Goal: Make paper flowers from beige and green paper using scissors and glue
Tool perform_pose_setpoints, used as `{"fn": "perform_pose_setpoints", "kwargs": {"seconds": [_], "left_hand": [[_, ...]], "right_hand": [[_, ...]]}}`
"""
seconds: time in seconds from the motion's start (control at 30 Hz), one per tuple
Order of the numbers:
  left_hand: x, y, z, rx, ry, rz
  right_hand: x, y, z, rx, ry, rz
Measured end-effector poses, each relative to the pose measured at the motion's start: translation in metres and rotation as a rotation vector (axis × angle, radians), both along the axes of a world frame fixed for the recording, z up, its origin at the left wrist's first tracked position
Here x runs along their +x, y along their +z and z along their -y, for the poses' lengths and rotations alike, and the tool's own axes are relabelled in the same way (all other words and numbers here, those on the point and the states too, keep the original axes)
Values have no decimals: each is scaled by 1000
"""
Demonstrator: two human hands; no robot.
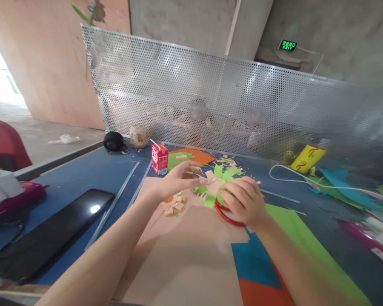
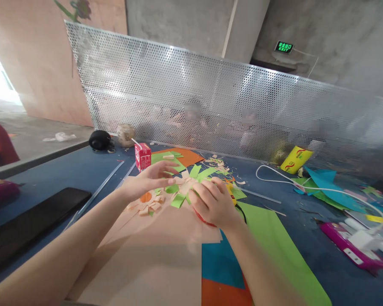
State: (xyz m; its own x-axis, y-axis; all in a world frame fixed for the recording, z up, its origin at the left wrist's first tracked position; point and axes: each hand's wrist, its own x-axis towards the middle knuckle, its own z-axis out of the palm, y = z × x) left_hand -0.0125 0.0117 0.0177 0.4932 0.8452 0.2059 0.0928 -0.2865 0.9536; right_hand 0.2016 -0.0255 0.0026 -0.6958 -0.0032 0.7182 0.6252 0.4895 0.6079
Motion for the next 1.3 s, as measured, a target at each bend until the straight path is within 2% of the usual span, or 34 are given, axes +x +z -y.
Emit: {"fn": "perform_pose_setpoints", "kwargs": {"seconds": [0.1, 0.2, 0.5, 0.97, 1.3], "left_hand": [[0, 2, 0, 269, 56, -47], [0, 2, 0, 374, 58, -154], [3, 3, 3, 253, 51, -132], [3, 4, 3, 175, 64, -99], [1, 2, -1, 56, 62, 84]], "right_hand": [[1, -1, -2, -19, -34, 4], [2, -2, -3, -22, -48, 0], [1, -2, -3, -28, -59, -5], [0, -2, -3, -39, -43, -1], [2, -3, -5, -44, -60, -53]]}}
